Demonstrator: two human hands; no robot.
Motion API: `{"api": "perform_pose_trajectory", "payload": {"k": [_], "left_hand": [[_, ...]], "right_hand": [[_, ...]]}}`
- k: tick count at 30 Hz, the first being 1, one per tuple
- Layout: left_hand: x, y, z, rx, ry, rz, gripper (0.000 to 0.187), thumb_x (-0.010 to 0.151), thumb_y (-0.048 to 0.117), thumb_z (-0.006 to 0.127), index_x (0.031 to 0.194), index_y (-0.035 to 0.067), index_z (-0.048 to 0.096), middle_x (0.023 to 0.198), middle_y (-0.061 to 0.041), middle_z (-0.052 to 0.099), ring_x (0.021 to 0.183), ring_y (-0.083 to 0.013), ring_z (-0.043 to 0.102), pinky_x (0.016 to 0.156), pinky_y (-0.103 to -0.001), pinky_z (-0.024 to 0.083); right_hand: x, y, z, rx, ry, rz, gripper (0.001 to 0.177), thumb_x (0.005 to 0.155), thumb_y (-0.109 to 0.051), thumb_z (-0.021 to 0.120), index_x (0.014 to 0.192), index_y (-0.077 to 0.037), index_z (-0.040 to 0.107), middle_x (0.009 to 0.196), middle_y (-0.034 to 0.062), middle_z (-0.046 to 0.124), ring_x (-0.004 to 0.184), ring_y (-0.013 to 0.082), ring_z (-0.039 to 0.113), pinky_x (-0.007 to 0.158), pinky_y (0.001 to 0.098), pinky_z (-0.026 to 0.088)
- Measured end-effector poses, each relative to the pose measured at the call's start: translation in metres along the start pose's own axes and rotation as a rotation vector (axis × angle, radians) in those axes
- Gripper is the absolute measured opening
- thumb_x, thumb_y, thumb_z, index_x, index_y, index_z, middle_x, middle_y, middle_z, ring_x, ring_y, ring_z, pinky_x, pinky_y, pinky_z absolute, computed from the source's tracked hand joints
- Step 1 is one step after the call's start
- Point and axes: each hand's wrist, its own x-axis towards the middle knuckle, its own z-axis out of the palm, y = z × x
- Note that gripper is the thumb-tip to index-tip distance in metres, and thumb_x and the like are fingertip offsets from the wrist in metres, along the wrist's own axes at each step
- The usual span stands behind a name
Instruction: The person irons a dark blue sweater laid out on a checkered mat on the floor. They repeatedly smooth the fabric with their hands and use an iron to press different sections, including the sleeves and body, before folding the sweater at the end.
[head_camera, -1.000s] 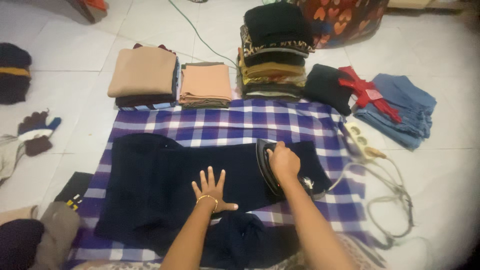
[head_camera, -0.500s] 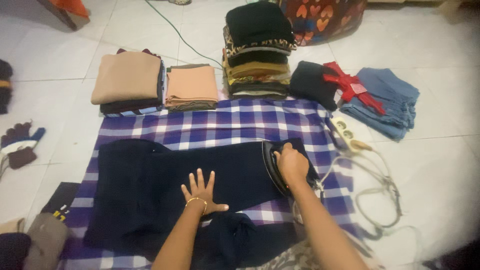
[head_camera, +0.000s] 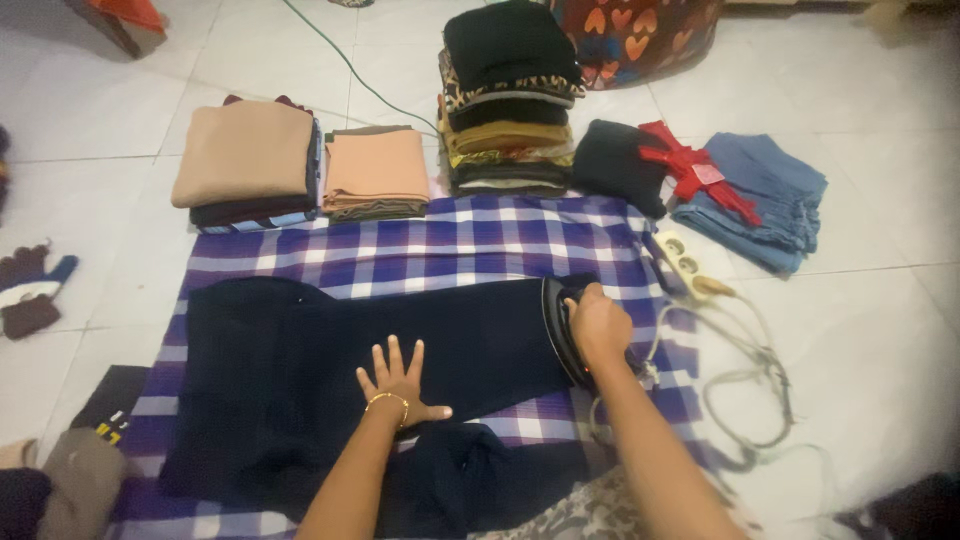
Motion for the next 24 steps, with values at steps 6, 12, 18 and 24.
{"api": "perform_pose_trajectory", "payload": {"k": [6, 12, 18, 24], "left_hand": [[0.0, 0.002, 0.002, -0.006, -0.012, -0.019, 0.144, 0.063, 0.08, 0.081, 0.165, 0.031, -0.008, 0.17, -0.019, -0.023, 0.155, -0.0422, -0.023, 0.123, -0.068, 0.0], [-0.002, -0.002, 0.002, -0.005, 0.013, 0.009, 0.144, 0.064, 0.081, 0.08, 0.165, 0.031, -0.01, 0.17, -0.019, -0.023, 0.155, -0.0424, -0.023, 0.122, -0.068, -0.001], [-0.001, -0.004, 0.002, -0.01, 0.0, 0.006, 0.143, 0.064, 0.08, 0.08, 0.165, 0.031, -0.008, 0.171, -0.018, -0.021, 0.155, -0.0429, -0.022, 0.122, -0.068, 0.001], [0.0, -0.003, 0.001, -0.014, 0.002, 0.022, 0.143, 0.064, 0.081, 0.08, 0.165, 0.03, -0.006, 0.171, -0.02, -0.02, 0.155, -0.0445, -0.02, 0.122, -0.069, 0.002]], "right_hand": [[0.011, -0.004, 0.007, 0.036, 0.012, 0.14, 0.043, 0.092, -0.044, 0.071, 0.102, -0.003, 0.064, 0.092, 0.0225, 0.075, 0.088, 0.0422, 0.074, 0.078, 0.0509, 0.058], [0.012, 0.009, 0.011, 0.025, -0.008, 0.236, 0.046, 0.09, -0.047, 0.071, 0.104, -0.003, 0.065, 0.098, 0.0226, 0.074, 0.091, 0.0423, 0.073, 0.079, 0.0511, 0.058], [-0.017, 0.034, 0.001, -0.077, -0.015, 0.158, 0.046, 0.093, -0.047, 0.069, 0.106, -0.003, 0.063, 0.089, 0.0231, 0.075, 0.084, 0.0431, 0.074, 0.073, 0.0522, 0.059], [-0.008, 0.036, 0.003, -0.08, 0.007, 0.142, 0.046, 0.093, -0.047, 0.069, 0.105, -0.003, 0.063, 0.086, 0.0228, 0.075, 0.081, 0.042, 0.075, 0.072, 0.0525, 0.059]]}}
